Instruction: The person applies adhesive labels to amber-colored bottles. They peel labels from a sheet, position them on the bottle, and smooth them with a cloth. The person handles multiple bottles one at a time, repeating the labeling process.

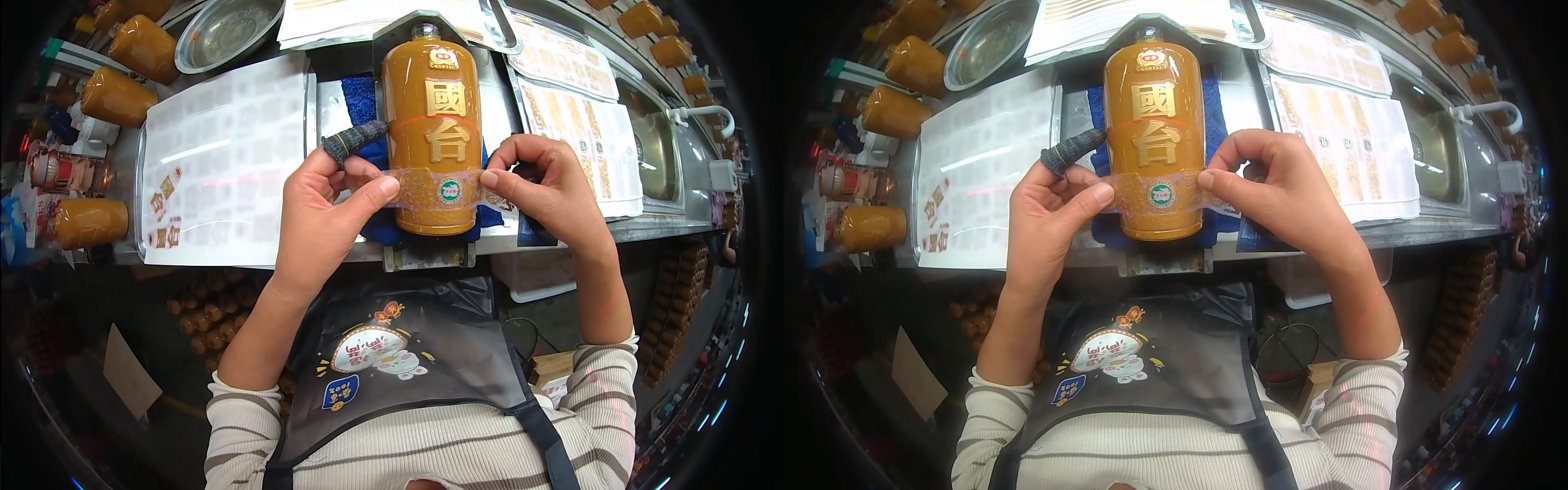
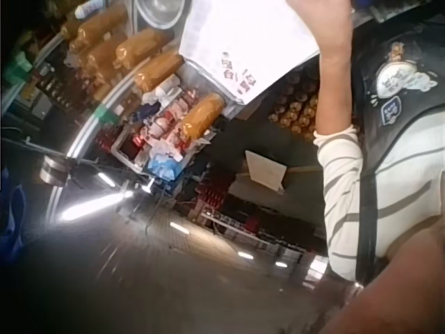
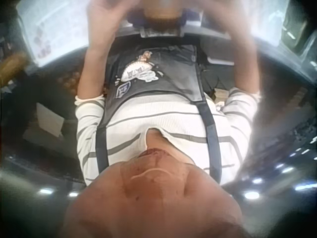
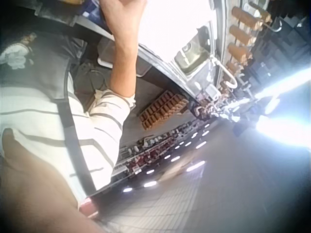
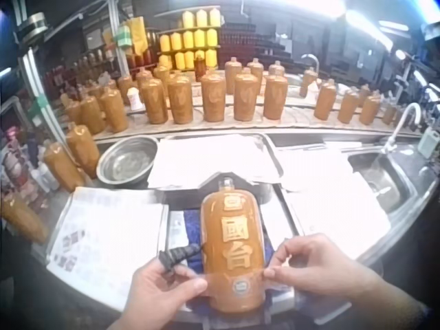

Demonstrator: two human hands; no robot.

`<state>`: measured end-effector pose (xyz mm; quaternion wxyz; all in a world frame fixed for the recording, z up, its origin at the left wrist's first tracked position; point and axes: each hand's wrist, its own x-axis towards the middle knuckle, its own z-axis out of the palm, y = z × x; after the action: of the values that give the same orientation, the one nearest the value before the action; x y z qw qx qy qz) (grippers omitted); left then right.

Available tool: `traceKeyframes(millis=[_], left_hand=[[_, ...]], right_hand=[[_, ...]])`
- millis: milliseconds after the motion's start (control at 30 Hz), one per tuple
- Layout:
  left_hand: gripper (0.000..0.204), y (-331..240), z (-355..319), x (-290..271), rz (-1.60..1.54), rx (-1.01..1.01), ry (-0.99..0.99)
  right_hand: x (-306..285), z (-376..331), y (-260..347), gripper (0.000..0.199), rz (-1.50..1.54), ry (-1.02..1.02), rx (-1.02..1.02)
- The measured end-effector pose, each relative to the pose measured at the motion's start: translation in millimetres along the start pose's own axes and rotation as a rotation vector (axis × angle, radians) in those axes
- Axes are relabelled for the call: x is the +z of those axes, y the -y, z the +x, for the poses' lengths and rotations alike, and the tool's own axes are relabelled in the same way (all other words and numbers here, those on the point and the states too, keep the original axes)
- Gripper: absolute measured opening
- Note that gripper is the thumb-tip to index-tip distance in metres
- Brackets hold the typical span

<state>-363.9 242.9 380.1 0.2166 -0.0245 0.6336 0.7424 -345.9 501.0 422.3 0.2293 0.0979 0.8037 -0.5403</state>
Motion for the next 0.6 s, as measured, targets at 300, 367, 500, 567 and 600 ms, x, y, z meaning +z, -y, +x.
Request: traceKeyframes(millis=[300, 367, 500, 567, 600], left_hand=[[0.023, 1.7, 1.6, -0.6, 0.009, -0.009, 0.001], [0.025, 1.6, 1.7, -0.7, 0.001, -0.014, 0.002], [0.025, 0.9, 2.4, 0.0, -0.007, -0.013, -0.001], [0.024, 0.9, 2.7, 0.2, -0.004, -0.017, 0.000], [0.023, 1.0, 2.7, 0.2, -0.003, -0.023, 0.000]], right_hand=[[0.6, -0.6, 1.2, 0.015, 0.017, 0.000, -0.015], [0.2, -0.7, 1.4, 0.015, 0.017, 0.002, -0.017], [0.0, -0.2, 1.0, 0.016, 0.024, 0.007, -0.019], [-0.3, 0.3, 0.8, 0.016, 0.011, 0.010, -0.021], [-0.5, 1.1, 0.6, 0.017, -0.005, 0.012, -0.025]])
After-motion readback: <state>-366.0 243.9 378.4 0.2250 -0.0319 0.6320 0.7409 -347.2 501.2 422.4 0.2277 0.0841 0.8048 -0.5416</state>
